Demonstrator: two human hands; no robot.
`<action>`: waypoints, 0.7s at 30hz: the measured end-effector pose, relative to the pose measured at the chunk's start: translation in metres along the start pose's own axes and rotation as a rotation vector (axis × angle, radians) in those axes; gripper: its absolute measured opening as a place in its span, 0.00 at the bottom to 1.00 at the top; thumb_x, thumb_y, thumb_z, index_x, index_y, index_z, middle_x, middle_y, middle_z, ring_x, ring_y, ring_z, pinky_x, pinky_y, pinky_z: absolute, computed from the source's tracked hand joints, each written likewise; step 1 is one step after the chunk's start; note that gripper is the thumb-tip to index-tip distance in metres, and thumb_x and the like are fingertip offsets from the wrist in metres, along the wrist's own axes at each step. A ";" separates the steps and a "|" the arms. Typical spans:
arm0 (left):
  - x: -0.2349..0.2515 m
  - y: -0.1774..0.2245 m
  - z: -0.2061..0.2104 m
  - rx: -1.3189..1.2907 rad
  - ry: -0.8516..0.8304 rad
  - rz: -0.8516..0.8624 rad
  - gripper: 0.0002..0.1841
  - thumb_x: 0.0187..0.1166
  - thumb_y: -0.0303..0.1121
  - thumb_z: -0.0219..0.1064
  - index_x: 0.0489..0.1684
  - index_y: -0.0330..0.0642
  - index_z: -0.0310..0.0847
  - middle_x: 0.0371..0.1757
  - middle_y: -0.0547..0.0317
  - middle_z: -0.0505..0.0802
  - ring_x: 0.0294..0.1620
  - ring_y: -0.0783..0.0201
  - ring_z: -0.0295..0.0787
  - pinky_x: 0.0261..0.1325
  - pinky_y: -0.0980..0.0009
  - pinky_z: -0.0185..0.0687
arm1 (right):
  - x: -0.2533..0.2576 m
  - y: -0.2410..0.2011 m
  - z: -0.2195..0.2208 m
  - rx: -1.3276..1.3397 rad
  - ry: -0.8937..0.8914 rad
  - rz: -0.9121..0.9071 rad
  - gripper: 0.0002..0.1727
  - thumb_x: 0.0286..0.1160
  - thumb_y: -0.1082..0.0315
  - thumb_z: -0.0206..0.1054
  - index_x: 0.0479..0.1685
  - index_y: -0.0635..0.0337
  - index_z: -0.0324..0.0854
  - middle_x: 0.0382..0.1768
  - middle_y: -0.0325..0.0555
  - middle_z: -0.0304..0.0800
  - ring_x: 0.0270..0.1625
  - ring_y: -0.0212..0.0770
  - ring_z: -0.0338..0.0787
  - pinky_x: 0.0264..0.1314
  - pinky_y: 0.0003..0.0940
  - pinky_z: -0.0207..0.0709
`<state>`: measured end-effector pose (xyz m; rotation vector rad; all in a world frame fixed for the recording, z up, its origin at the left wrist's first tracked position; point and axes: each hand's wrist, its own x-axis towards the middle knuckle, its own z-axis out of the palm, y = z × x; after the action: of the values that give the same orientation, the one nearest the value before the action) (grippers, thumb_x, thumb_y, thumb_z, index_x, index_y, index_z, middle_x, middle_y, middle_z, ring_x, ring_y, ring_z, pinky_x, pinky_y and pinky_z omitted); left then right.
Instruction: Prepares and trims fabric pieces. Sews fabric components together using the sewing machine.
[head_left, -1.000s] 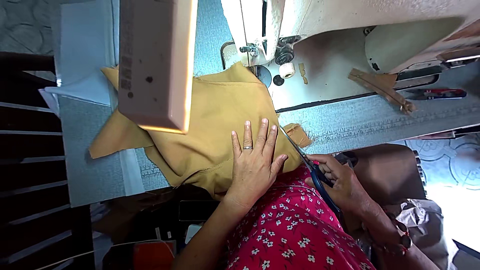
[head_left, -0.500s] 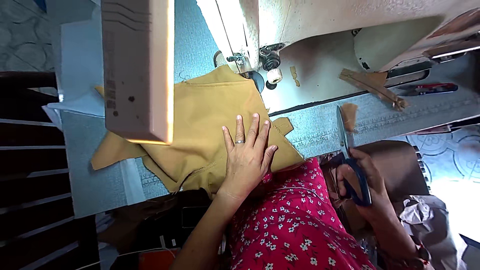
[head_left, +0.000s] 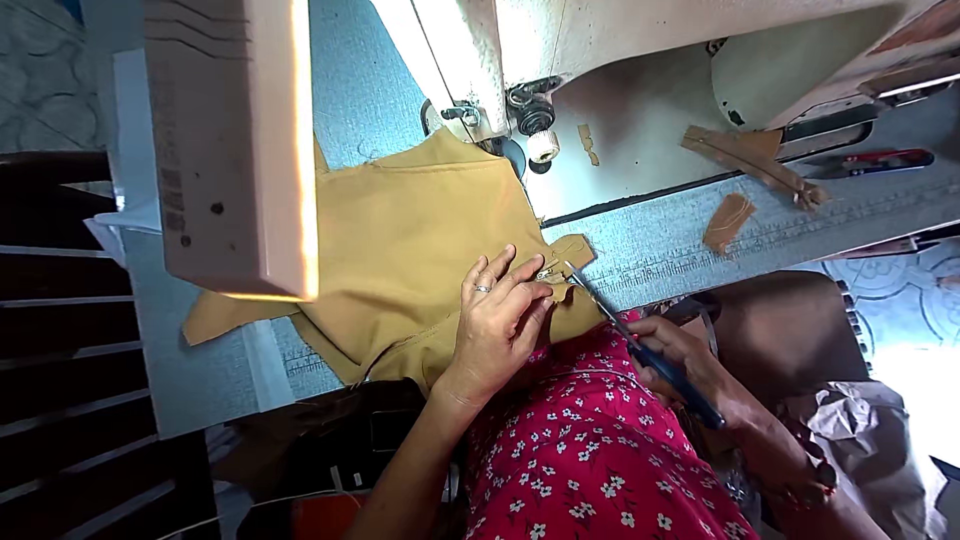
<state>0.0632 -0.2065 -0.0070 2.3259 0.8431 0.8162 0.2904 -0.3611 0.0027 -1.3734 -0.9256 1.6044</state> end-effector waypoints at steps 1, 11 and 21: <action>-0.001 0.002 0.001 -0.006 -0.002 0.001 0.11 0.83 0.36 0.64 0.42 0.44 0.94 0.64 0.51 0.94 0.80 0.45 0.79 0.85 0.37 0.55 | 0.002 -0.001 0.003 -0.037 -0.002 -0.007 0.39 0.67 0.36 0.72 0.69 0.56 0.71 0.30 0.18 0.82 0.24 0.14 0.78 0.24 0.12 0.74; -0.006 0.008 0.007 -0.011 -0.006 -0.006 0.10 0.84 0.37 0.65 0.41 0.47 0.93 0.66 0.53 0.93 0.82 0.47 0.77 0.86 0.38 0.53 | -0.003 0.007 0.028 -0.192 0.201 -0.117 0.30 0.72 0.53 0.73 0.65 0.65 0.76 0.28 0.22 0.84 0.25 0.12 0.79 0.28 0.10 0.75; -0.007 0.007 0.007 -0.024 0.005 -0.005 0.11 0.84 0.38 0.65 0.41 0.48 0.94 0.66 0.55 0.93 0.82 0.49 0.78 0.87 0.38 0.51 | -0.008 0.009 0.027 -0.263 0.195 -0.095 0.35 0.72 0.47 0.73 0.68 0.66 0.75 0.27 0.24 0.81 0.25 0.12 0.77 0.28 0.09 0.73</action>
<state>0.0660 -0.2182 -0.0093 2.3012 0.8367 0.8262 0.2630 -0.3728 0.0017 -1.6078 -1.0932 1.2860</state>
